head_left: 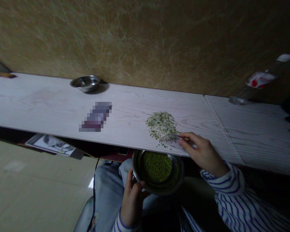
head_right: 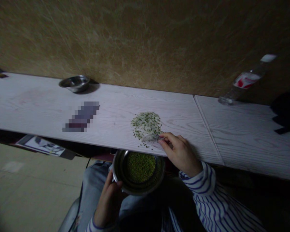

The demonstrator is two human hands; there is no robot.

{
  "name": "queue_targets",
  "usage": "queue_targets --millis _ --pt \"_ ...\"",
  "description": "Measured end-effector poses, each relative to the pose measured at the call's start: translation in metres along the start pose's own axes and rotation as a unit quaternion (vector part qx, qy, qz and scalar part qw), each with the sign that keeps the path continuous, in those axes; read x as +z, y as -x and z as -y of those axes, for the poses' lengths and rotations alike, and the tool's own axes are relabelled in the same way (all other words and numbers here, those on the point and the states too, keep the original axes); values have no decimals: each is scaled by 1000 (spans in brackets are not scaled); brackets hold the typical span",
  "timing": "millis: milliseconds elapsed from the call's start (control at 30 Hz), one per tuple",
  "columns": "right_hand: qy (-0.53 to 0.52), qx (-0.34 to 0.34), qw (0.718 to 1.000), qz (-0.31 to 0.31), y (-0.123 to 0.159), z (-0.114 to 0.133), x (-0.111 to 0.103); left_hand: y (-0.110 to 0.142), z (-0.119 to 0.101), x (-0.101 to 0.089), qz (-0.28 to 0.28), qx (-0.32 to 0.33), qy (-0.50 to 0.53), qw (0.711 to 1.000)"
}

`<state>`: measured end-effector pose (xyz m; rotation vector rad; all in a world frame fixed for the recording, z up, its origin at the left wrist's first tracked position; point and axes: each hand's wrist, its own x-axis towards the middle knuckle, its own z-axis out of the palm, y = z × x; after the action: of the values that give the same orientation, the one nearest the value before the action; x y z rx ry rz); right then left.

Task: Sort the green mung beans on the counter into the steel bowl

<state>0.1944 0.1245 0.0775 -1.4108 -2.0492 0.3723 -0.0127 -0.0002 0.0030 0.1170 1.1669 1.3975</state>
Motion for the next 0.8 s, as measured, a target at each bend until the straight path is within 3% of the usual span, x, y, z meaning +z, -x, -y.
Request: queue_targets --millis 800 --pt "-9 9 1000 22 -3 8 5 1 -2 2 20 -6 -10 1000"
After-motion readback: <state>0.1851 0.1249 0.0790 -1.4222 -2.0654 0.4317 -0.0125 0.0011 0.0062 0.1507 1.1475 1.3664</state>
